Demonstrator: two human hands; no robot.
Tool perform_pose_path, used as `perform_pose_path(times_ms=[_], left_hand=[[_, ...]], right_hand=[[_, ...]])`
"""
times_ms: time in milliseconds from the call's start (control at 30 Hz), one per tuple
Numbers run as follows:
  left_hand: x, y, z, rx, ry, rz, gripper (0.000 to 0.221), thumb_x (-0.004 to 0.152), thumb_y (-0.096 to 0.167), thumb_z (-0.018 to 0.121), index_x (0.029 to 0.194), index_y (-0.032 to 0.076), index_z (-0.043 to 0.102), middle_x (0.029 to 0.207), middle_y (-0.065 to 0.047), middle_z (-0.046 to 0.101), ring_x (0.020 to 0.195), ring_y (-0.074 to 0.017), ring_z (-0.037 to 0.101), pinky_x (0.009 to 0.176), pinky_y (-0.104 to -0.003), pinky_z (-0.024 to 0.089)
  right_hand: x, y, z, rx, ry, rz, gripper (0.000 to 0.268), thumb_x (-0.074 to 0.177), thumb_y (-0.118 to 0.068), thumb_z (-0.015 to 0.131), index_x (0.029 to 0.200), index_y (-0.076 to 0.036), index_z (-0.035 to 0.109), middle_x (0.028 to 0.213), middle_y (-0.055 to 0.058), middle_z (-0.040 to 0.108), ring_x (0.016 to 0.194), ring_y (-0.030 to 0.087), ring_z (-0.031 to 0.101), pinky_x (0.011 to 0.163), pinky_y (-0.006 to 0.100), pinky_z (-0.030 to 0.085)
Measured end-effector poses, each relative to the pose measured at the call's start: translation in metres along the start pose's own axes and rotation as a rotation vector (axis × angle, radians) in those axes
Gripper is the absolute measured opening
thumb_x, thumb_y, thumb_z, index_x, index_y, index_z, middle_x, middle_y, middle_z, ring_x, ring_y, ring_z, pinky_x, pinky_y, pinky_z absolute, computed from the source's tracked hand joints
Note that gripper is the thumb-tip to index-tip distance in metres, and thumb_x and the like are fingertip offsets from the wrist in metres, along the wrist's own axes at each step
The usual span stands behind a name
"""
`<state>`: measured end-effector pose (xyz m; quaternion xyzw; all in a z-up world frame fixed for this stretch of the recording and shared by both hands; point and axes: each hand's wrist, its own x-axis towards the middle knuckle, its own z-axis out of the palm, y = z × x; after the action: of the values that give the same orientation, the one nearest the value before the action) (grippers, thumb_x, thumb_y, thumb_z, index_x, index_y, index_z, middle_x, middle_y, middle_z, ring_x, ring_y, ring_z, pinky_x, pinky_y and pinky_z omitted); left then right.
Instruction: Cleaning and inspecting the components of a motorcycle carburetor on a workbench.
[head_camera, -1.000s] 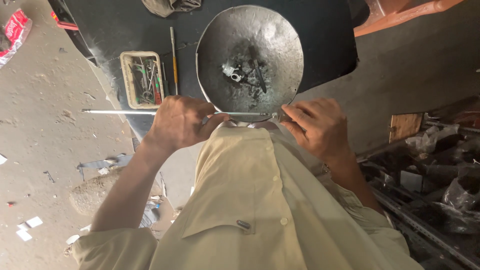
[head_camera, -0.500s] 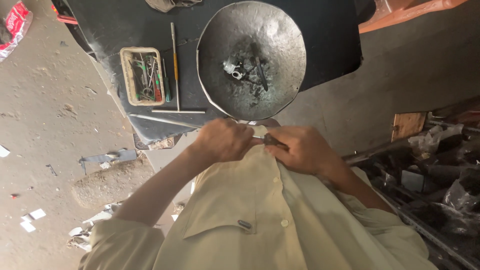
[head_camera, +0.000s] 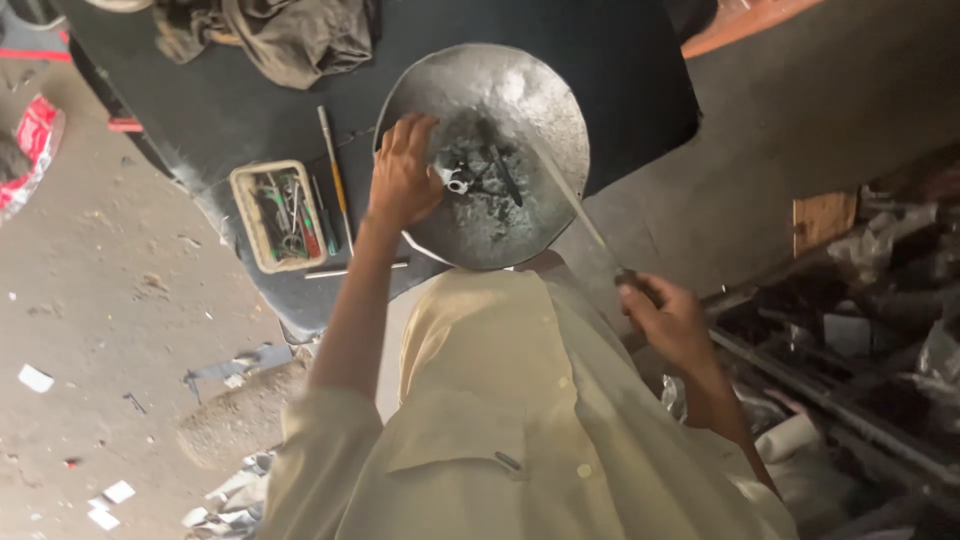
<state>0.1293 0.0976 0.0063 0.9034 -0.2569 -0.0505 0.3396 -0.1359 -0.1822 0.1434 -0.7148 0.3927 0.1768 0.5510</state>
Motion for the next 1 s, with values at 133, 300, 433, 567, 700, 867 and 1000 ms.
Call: perform_pose_path(times_ms=[133, 300, 433, 567, 700, 867, 1000], left_hand=[[0.044, -0.04, 0.043, 0.256, -0.66, 0.052, 0.106, 0.055, 0.004, 0.086, 0.149, 0.022, 0.041, 0.158, -0.017, 0.036, 0.134, -0.0426, 0.047, 0.1, -0.055, 0.048], [0.057, -0.054, 0.076, 0.332, -1.03, 0.114, 0.103, 0.068, 0.017, 0.089, 0.157, 0.032, 0.039, 0.154, -0.015, 0.042, 0.134, -0.0389, 0.05, 0.104, -0.051, 0.05], [0.028, -0.049, 0.079, 0.106, -0.848, -0.05, 0.088, 0.066, 0.039, 0.095, 0.139, 0.01, 0.056, 0.137, -0.023, 0.059, 0.121, -0.0386, 0.061, 0.103, -0.045, 0.052], [0.0, 0.0, 0.071, -0.22, -0.575, -0.5, 0.079, 0.066, 0.042, 0.087, 0.13, 0.001, 0.064, 0.116, -0.024, 0.073, 0.106, -0.0353, 0.072, 0.094, -0.044, 0.058], [-0.022, 0.017, 0.089, -0.483, -0.181, -0.94, 0.083, 0.062, 0.047, 0.088, 0.125, 0.0, 0.063, 0.109, -0.021, 0.075, 0.097, -0.0335, 0.075, 0.086, -0.044, 0.059], [-0.025, 0.037, 0.077, -0.329, 0.177, -0.919, 0.082, 0.06, 0.05, 0.097, 0.115, 0.001, 0.064, 0.111, -0.018, 0.07, 0.104, -0.0324, 0.067, 0.091, -0.044, 0.053], [-0.028, 0.038, 0.071, -0.301, 0.288, -0.86, 0.08, 0.058, 0.05, 0.096, 0.11, 0.002, 0.059, 0.11, -0.016, 0.065, 0.101, -0.0332, 0.066, 0.087, -0.045, 0.054]], right_hand=[[-0.015, 0.045, -0.016, 0.133, 0.072, 0.057, 0.03, 0.097, -0.021, 0.068, 0.111, 0.006, 0.071, 0.073, -0.003, 0.056, 0.059, 0.005, 0.046, 0.051, 0.024, 0.037], [-0.038, 0.044, -0.01, 0.166, 0.094, 0.2, 0.034, 0.093, -0.022, 0.067, 0.119, 0.0, 0.07, 0.07, -0.002, 0.059, 0.056, 0.006, 0.047, 0.049, 0.025, 0.037], [-0.053, 0.024, 0.003, 0.034, 0.065, 0.231, 0.038, 0.094, -0.023, 0.066, 0.125, -0.001, 0.071, 0.075, -0.002, 0.066, 0.062, 0.005, 0.056, 0.056, 0.024, 0.044], [-0.057, 0.039, 0.002, -0.036, -0.024, 0.248, 0.041, 0.093, -0.023, 0.065, 0.127, -0.002, 0.068, 0.076, 0.001, 0.072, 0.062, 0.007, 0.059, 0.056, 0.026, 0.049], [-0.061, 0.032, -0.003, -0.174, -0.145, 0.081, 0.046, 0.095, -0.022, 0.064, 0.137, -0.004, 0.063, 0.093, 0.012, 0.073, 0.08, 0.013, 0.065, 0.07, 0.031, 0.051], [-0.061, -0.005, 0.002, -0.375, -0.222, -0.017, 0.048, 0.094, -0.022, 0.059, 0.141, -0.011, 0.059, 0.111, 0.014, 0.079, 0.095, 0.017, 0.077, 0.082, 0.034, 0.057], [-0.06, -0.017, 0.009, -0.432, -0.219, 0.117, 0.048, 0.094, -0.024, 0.058, 0.142, -0.016, 0.06, 0.104, 0.013, 0.081, 0.089, 0.016, 0.077, 0.082, 0.033, 0.057]])
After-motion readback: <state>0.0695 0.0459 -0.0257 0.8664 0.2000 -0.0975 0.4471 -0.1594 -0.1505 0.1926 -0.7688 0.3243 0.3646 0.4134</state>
